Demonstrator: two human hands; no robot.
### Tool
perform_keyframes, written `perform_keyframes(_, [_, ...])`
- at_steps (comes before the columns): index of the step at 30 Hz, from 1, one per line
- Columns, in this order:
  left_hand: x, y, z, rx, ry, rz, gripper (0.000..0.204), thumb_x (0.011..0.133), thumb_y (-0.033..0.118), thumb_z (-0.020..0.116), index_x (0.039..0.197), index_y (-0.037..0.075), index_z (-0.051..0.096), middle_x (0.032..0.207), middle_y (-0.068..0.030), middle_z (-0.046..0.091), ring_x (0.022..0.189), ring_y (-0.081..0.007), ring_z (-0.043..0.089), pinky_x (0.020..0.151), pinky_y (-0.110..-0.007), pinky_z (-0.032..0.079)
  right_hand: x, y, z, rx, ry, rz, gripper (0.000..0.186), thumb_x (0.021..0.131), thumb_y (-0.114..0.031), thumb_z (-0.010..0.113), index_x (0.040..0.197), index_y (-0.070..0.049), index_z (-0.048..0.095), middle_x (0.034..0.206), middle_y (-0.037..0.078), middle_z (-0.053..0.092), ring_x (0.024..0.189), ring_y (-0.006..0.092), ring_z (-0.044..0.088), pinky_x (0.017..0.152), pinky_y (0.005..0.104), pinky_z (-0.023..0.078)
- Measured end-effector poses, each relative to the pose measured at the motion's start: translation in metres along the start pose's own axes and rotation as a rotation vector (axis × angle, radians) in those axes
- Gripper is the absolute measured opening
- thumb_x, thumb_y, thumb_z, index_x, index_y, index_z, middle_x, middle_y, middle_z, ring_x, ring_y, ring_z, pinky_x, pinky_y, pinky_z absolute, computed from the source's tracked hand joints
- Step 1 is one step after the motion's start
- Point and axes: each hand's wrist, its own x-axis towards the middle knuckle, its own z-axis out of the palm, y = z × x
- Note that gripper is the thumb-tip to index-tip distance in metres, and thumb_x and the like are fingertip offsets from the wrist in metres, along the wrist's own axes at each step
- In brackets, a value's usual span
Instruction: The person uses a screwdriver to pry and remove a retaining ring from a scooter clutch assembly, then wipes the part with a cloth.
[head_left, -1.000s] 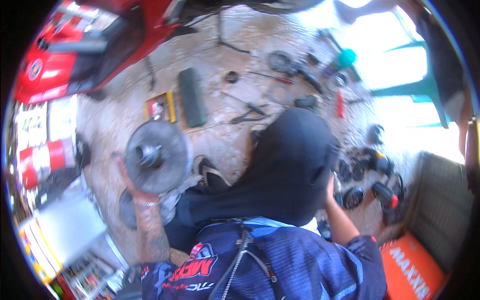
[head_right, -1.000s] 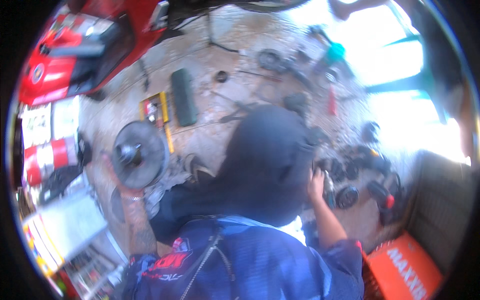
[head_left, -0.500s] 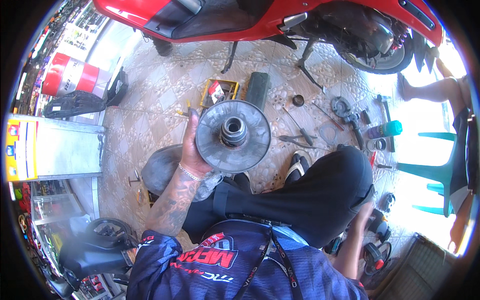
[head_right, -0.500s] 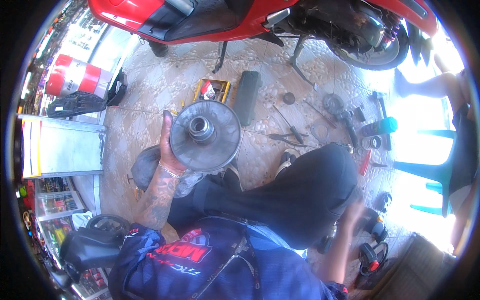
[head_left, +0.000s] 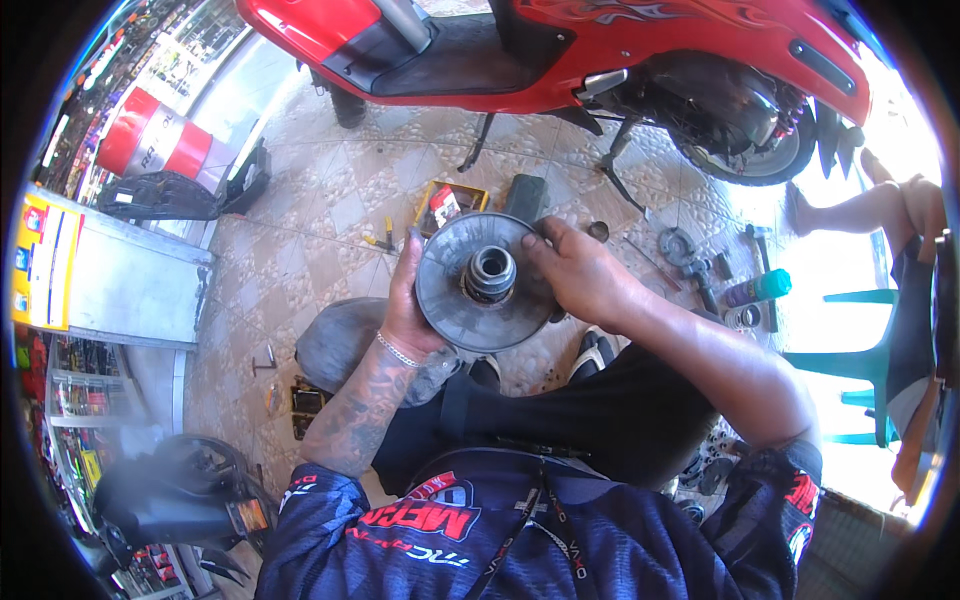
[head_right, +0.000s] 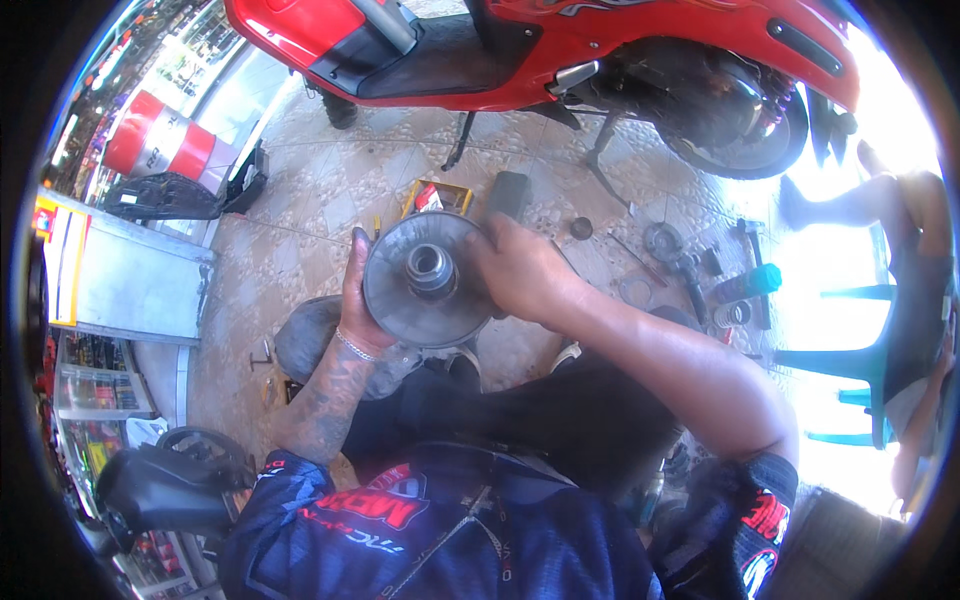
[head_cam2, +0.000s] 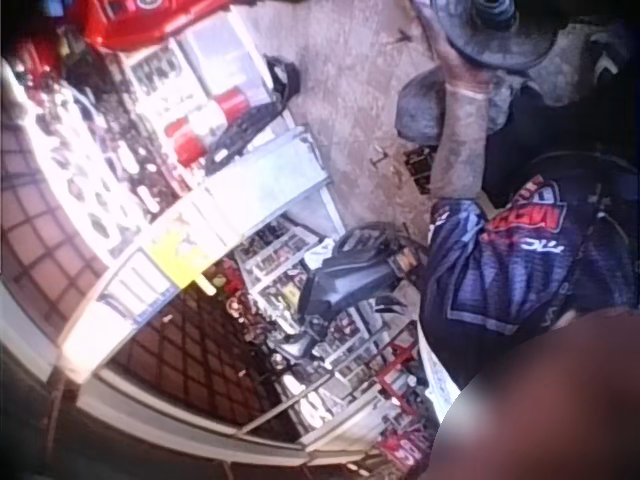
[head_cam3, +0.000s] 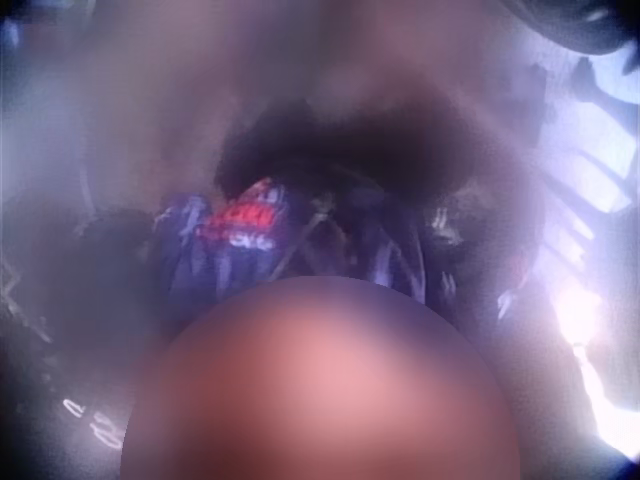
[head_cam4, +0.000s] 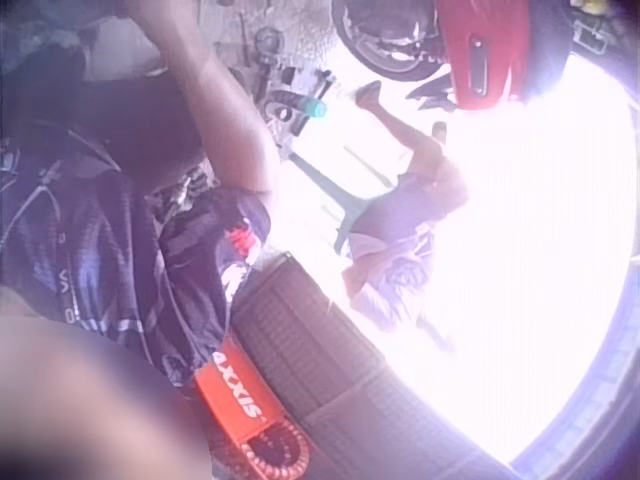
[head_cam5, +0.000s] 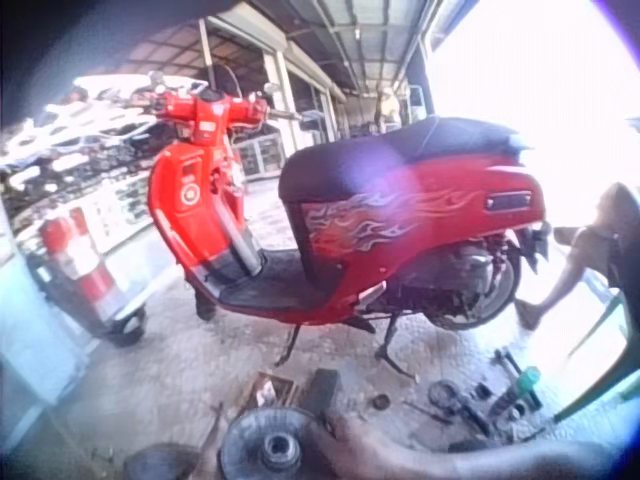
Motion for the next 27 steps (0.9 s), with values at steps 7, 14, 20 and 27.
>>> perform_keyframes(7, [-0.010,0.021,-0.004,-0.150,-0.144,0.010,0.099,0.096,0.081,0.031,0.154,0.000,0.037,0.148,-0.0216,0.051,0.134,-0.0342,0.054,0.113,-0.054,0.045,0.012,0.002,0.018,0.255,0.105,-0.274,0.039,0.108,-0.028,0.053,0.124,0.007,0.057,0.092,0.009,0.069,0.070,0.0101,0.063,0.056,0.0271,0.051])
perform_keyframes(14, [-0.005,0.031,-0.004,-0.190,-0.097,-0.048,0.096,0.098,0.079,0.026,0.156,0.003,0.034,0.151,-0.0202,0.049,0.136,-0.0341,0.052,0.115,-0.055,0.043,0.010,0.000,0.025,0.511,0.046,-0.177,0.035,0.107,-0.026,0.055,0.122,0.005,0.061,0.093,0.008,0.070,0.072,0.0099,0.064,0.056,0.0264,0.051])
perform_keyframes(20, [-0.015,0.018,0.013,-0.209,-0.142,0.049,0.102,0.095,0.083,0.025,0.155,0.002,0.036,0.149,-0.0200,0.050,0.133,-0.0334,0.054,0.113,-0.053,0.045,0.020,-0.013,-0.016,0.330,-0.124,-0.321,0.040,0.106,-0.030,0.055,0.129,0.002,0.063,0.087,0.004,0.067,0.066,0.0098,0.061,0.055,0.0274,0.050])
perform_keyframes(27, [-0.009,0.016,-0.004,-0.217,-0.198,0.136,0.062,0.109,0.045,0.038,0.149,-0.002,0.042,0.144,-0.0207,0.054,0.130,-0.0318,0.058,0.108,-0.050,0.051,0.021,-0.002,0.013,0.468,0.180,-0.250,0.039,0.106,-0.029,0.056,0.126,0.004,0.064,0.085,0.005,0.066,0.075,0.0099,0.061,0.065,0.0293,0.051])
